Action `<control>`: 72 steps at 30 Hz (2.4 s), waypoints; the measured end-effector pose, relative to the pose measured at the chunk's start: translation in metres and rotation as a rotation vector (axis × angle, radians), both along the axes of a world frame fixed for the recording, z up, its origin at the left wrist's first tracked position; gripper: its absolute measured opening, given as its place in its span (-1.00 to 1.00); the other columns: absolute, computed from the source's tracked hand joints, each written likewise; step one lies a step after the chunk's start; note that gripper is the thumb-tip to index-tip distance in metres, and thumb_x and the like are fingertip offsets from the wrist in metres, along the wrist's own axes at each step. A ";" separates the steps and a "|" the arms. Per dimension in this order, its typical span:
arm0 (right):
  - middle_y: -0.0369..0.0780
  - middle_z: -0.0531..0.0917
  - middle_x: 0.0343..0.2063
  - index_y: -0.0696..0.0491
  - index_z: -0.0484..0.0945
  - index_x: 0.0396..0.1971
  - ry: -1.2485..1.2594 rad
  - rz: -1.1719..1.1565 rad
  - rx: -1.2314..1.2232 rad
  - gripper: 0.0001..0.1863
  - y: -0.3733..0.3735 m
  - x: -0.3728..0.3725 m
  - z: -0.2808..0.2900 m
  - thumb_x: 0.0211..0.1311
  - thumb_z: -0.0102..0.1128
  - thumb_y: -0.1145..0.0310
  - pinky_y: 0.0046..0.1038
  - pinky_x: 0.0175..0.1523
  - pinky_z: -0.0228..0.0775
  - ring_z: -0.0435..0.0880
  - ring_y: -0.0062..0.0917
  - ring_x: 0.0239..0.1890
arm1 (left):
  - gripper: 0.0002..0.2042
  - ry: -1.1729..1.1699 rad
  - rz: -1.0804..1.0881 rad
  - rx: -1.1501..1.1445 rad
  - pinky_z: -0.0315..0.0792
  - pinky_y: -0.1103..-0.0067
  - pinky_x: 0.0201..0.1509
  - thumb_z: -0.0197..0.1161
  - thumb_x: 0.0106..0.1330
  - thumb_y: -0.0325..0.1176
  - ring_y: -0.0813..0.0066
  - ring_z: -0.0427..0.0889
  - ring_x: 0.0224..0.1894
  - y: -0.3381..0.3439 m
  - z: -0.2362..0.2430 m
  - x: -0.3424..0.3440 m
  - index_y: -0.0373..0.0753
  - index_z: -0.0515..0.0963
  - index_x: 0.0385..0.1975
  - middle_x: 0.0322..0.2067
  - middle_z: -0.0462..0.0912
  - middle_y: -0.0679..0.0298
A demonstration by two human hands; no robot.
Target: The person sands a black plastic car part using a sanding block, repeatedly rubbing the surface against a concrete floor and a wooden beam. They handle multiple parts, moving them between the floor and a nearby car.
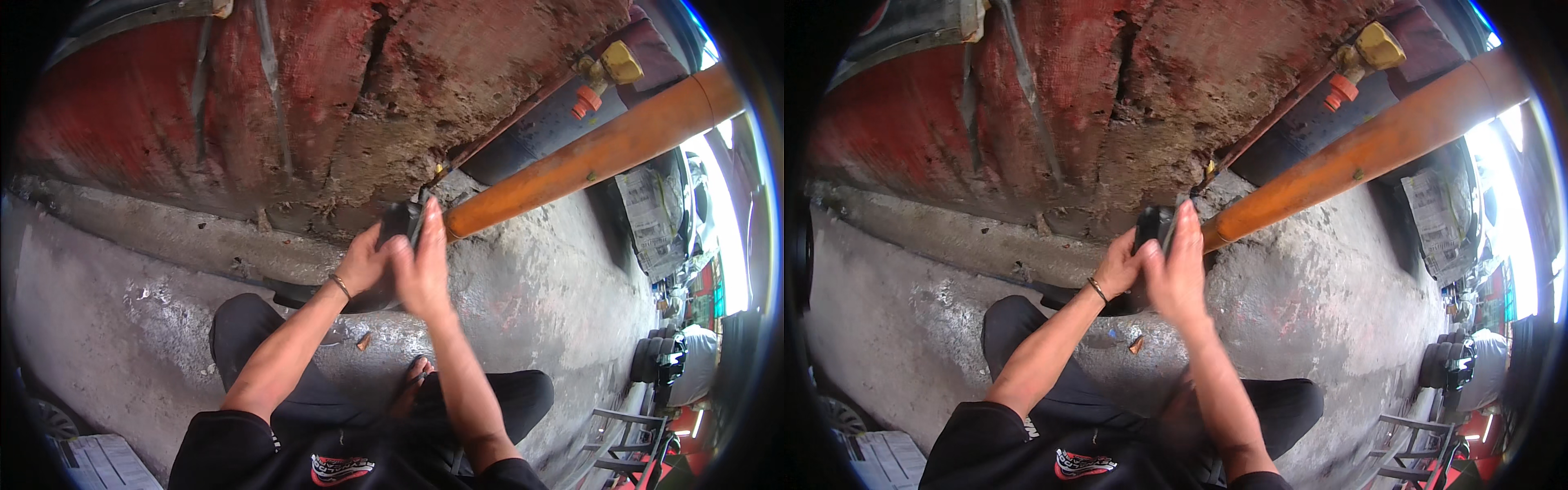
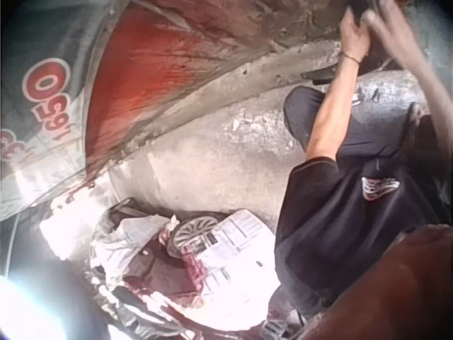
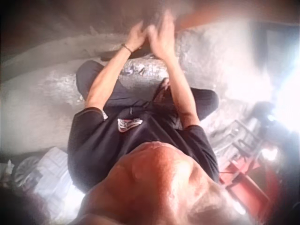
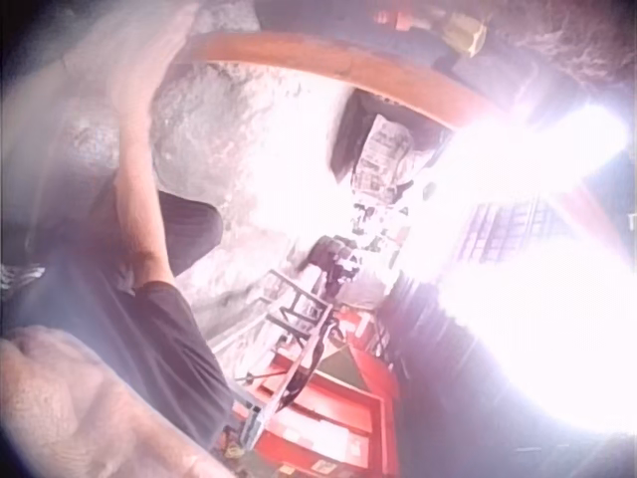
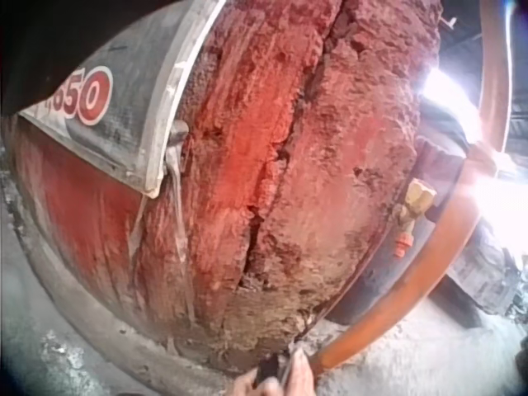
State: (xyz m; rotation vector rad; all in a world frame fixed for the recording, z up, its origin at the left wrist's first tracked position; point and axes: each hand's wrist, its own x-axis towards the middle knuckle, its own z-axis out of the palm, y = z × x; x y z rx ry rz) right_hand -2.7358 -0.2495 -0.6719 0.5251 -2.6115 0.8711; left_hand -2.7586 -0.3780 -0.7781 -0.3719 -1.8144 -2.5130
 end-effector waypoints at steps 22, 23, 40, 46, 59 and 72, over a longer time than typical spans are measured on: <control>0.20 0.40 0.39 0.33 0.28 0.42 -0.177 0.081 0.199 -0.26 -0.006 -0.002 0.038 0.61 -0.02 -0.05 -0.03 0.53 0.23 0.36 0.11 0.47 | -0.60 0.163 0.371 -0.731 0.57 0.11 -0.12 0.30 0.47 -0.16 -0.17 0.73 -0.24 -0.012 0.001 0.007 -0.35 0.61 0.10 -0.34 0.73 -0.11; 0.21 0.41 0.39 0.34 0.29 0.41 -0.128 0.073 0.228 -0.26 -0.008 0.013 0.037 0.61 -0.03 -0.06 -0.03 0.52 0.25 0.38 0.12 0.45 | -0.62 0.185 0.380 -0.728 0.57 0.11 -0.12 0.30 0.47 -0.16 -0.17 0.73 -0.24 -0.014 -0.003 0.009 -0.34 0.61 0.09 -0.35 0.73 -0.11; 0.24 0.53 0.27 0.40 0.37 0.33 -0.261 -0.028 0.193 -0.25 -0.002 -0.028 0.015 0.45 0.23 0.04 -0.05 0.46 0.33 0.46 0.13 0.39 | -0.62 0.060 0.245 -0.739 0.59 0.10 -0.25 0.25 0.48 -0.14 -0.11 0.75 -0.33 0.006 0.003 0.019 -0.23 0.61 0.15 -0.46 0.73 0.00; 0.20 0.53 0.27 0.34 0.36 0.35 -0.180 -0.052 0.203 -0.32 -0.015 0.000 0.009 0.39 0.30 0.21 -0.07 0.42 0.39 0.50 0.11 0.36 | -0.64 0.026 0.254 -0.696 0.59 0.10 -0.24 0.27 0.47 -0.19 -0.12 0.74 -0.34 -0.002 -0.005 0.018 -0.24 0.59 0.15 -0.47 0.72 -0.03; 0.10 0.43 0.41 0.24 0.32 0.44 -0.401 -0.005 0.085 -0.43 -0.005 -0.039 0.023 0.59 0.04 0.25 -0.10 0.49 0.30 0.40 0.07 0.45 | -0.56 0.033 0.323 -0.733 0.58 0.08 -0.18 0.28 0.49 -0.15 -0.18 0.74 -0.29 0.001 0.002 0.013 -0.36 0.60 0.18 -0.44 0.72 -0.10; 0.12 0.10 0.59 0.26 0.03 0.58 0.057 0.144 0.226 -0.22 -0.050 -0.029 -0.010 0.60 0.01 0.10 0.09 0.66 -0.18 0.01 0.09 0.65 | -0.70 -0.097 0.309 0.116 0.53 0.54 0.15 0.27 0.57 -0.25 0.61 0.63 0.01 -0.015 -0.016 -0.019 -0.30 0.61 0.15 -0.03 0.76 0.30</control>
